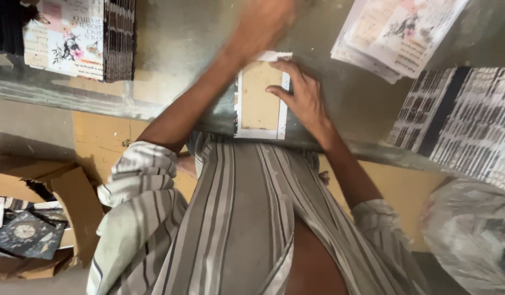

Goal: The person inserts a small beige card into a larger printed card cover and folds the cover edges to secure it. They repeat this process for multiple cards, stacking the finished items on the table.

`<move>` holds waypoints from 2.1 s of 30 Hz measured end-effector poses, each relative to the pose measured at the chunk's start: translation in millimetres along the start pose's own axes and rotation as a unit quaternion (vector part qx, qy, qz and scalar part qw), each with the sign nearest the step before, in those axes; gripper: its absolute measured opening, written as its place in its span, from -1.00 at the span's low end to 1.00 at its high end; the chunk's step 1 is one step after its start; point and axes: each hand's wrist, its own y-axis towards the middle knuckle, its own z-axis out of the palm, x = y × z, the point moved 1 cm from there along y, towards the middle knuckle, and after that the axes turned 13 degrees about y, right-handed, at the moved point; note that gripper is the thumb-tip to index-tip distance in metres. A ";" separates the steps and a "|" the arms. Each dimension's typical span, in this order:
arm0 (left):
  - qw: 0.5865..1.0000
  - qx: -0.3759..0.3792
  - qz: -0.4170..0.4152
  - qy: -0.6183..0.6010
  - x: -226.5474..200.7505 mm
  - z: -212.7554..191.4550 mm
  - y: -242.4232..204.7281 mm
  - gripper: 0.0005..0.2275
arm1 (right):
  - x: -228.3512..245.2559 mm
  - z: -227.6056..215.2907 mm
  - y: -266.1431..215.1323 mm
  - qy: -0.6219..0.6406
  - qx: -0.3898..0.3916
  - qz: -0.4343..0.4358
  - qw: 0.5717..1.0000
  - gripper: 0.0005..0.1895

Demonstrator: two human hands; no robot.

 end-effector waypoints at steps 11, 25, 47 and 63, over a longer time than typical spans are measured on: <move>0.990 0.048 -0.072 -0.109 -20.9 -9.0 32.1 -0.68 | 18.7 10.2 -8.5 -0.131 -0.200 0.017 0.971 -0.06; 0.985 -0.011 -0.151 -0.078 -42.0 -17.9 3.1 -0.73 | 36.1 26.3 -30.3 -0.133 -0.112 0.045 0.984 0.20; 0.831 0.144 -0.151 -0.516 -36.9 -72.7 -106.0 -0.66 | 7.2 -1.3 -15.1 0.457 -0.156 0.204 0.851 -0.63; 0.681 -0.063 -0.387 -0.618 -47.8 -28.8 -89.5 -0.67 | -35.5 -16.1 14.8 0.411 -0.142 0.286 0.854 -0.62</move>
